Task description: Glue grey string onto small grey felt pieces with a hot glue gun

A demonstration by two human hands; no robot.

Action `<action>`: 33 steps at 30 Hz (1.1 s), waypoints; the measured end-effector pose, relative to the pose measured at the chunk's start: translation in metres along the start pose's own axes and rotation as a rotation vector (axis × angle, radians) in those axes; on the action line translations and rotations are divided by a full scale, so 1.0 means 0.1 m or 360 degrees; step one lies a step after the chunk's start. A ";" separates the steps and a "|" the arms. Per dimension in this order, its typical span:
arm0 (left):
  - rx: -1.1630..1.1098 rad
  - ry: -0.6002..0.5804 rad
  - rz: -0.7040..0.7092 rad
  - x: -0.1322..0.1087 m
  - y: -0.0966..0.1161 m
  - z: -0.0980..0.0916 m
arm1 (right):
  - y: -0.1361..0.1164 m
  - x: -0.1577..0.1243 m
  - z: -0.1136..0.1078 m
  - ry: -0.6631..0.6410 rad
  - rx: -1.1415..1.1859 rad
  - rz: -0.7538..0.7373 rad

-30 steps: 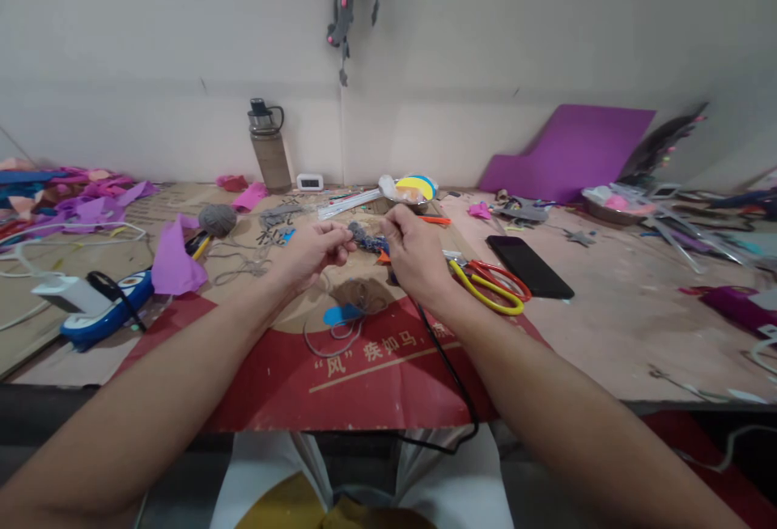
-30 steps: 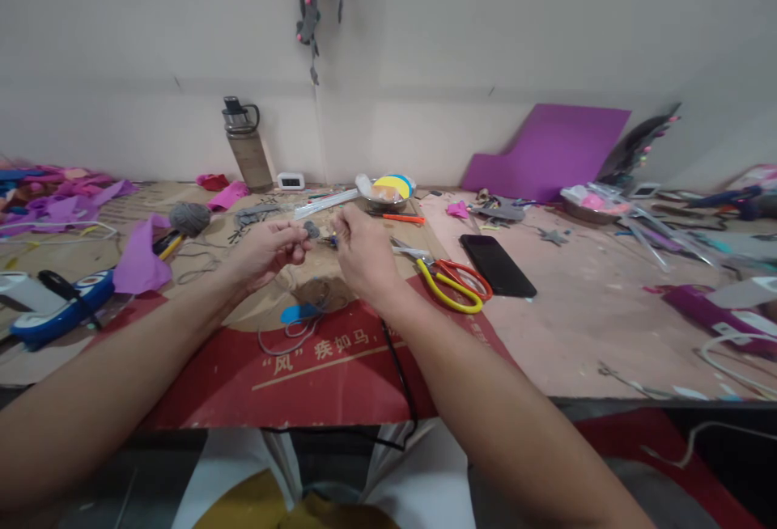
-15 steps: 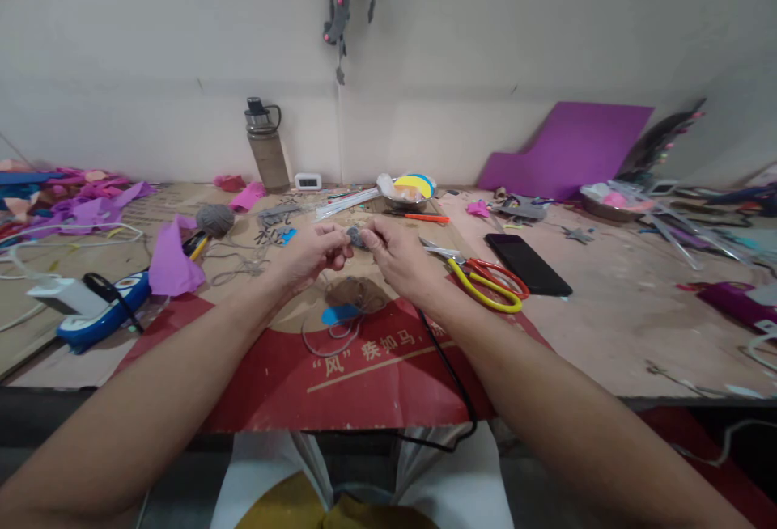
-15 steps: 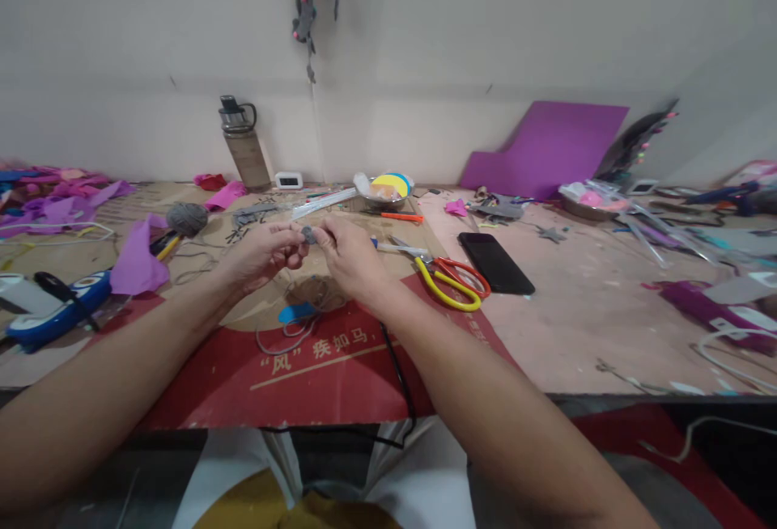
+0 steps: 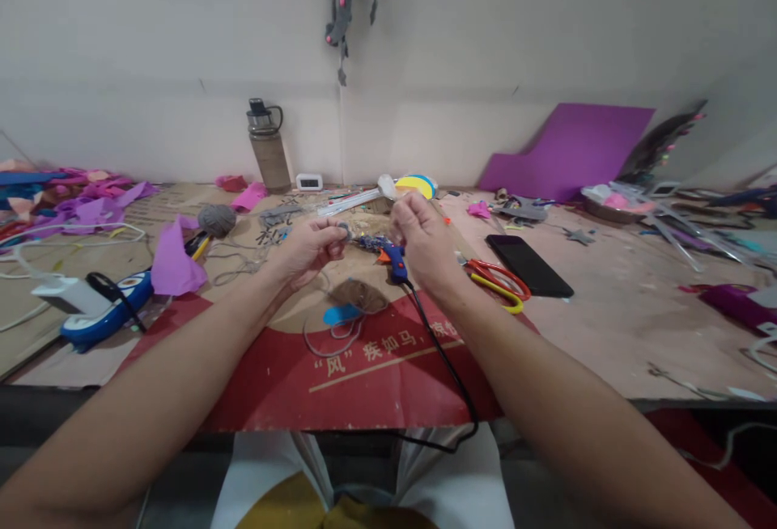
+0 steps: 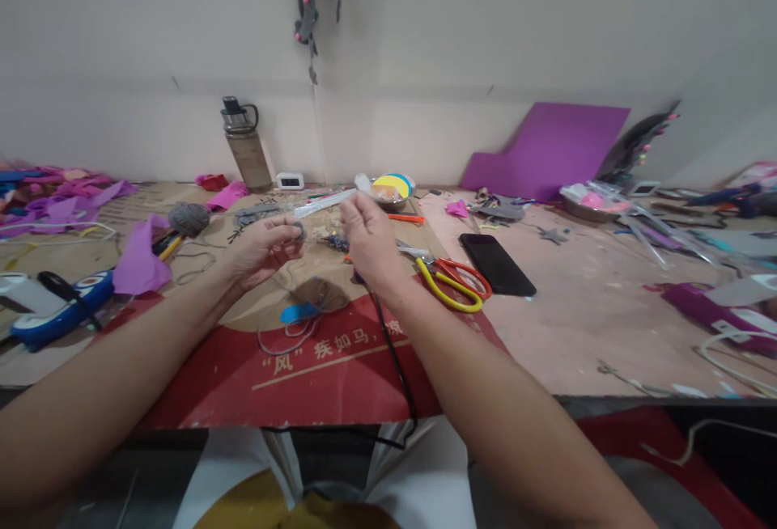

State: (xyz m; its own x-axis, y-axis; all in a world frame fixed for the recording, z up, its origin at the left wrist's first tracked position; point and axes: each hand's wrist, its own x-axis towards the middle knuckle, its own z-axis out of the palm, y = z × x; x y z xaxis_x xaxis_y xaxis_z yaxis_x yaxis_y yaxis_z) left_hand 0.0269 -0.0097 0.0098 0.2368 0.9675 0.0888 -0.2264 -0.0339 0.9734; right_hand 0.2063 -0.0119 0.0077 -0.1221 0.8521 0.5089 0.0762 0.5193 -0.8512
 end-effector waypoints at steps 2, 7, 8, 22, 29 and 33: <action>0.0054 0.0034 0.0011 0.00 0.00 -0.01 | 0.00 0.04 -0.04 0.0175 0.0162 -0.0061; 0.0193 0.0034 0.0034 -0.03 -0.01 0.03 | 0.00 0.02 0.00 0.0019 0.0036 0.0048; 0.0207 0.0024 0.0047 -0.03 -0.02 0.04 | 0.00 0.01 0.02 -0.0042 0.0014 0.0073; 0.0314 -0.0183 0.0083 -0.03 -0.05 0.05 | 0.03 -0.06 0.10 -0.0212 -0.0270 0.0077; 0.0213 0.0014 0.0012 0.01 -0.02 -0.01 | -0.07 0.00 0.02 -0.0139 0.0336 0.0069; 0.0177 0.0068 0.0038 0.03 -0.02 -0.02 | -0.16 0.02 -0.04 -0.0191 0.0669 0.0031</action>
State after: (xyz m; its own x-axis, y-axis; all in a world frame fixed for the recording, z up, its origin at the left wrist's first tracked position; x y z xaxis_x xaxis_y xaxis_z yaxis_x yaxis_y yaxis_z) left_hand 0.0264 -0.0062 0.0077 0.1915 0.9758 0.1056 -0.1249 -0.0825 0.9887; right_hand 0.2085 -0.0178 0.0229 -0.2405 0.8351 0.4948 -0.3269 0.4103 -0.8513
